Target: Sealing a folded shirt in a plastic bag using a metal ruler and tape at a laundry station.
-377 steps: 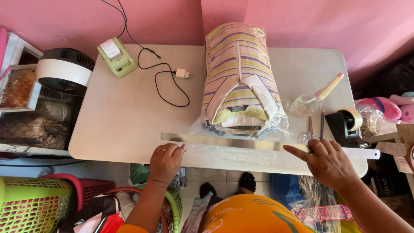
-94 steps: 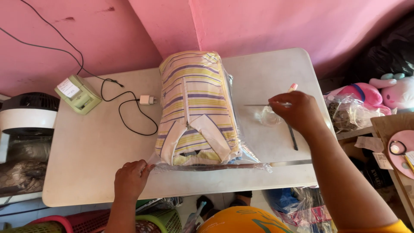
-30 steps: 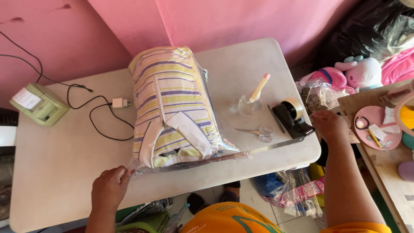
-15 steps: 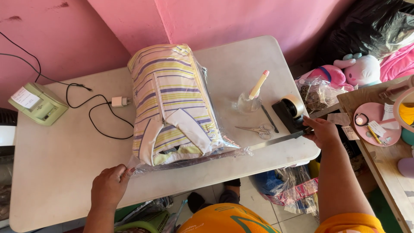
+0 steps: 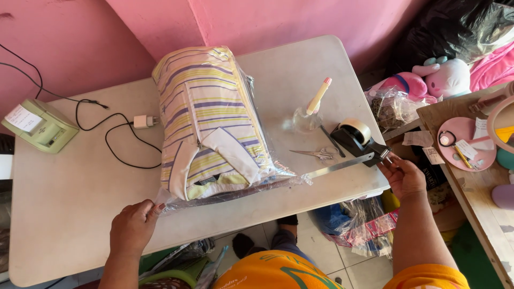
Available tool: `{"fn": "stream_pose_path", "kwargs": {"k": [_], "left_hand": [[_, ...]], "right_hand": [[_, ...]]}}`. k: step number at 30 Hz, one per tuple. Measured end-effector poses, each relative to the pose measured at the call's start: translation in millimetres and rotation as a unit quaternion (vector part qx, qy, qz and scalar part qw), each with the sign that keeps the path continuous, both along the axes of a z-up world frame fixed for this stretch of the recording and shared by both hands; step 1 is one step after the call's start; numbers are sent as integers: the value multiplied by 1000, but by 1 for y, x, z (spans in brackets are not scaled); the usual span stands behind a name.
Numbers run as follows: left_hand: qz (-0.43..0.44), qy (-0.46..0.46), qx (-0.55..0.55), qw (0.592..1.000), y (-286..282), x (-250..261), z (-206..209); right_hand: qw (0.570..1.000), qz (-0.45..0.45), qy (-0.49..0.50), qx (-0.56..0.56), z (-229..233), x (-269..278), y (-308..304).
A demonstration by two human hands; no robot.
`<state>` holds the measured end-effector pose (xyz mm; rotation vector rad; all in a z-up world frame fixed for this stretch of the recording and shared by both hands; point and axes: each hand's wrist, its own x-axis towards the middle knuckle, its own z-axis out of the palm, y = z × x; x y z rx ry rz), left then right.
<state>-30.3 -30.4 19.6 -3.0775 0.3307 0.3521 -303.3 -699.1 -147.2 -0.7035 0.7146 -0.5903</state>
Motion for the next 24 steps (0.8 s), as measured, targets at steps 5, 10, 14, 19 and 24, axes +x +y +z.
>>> {"fn": "stream_pose_path", "kwargs": {"k": [5, 10, 14, 19, 24], "left_hand": [[2, 1, -6, 1000, -2, 1, 3], [-14, -21, -32, 999, 4, 1, -5], [2, 8, -13, 1000, 0, 2, 0], [-12, -19, -29, 999, 2, 0, -4], [-47, -63, -42, 996, 10, 0, -12]], "right_hand": [[999, 4, 35, -23, 6, -2, 5], [999, -38, 32, -7, -12, -3, 11], [987, -69, 147, -15, -19, 5, 15], [976, -19, 210, 63, -31, 12, 9], [969, 38, 211, 123, -61, 0, 20]]}}
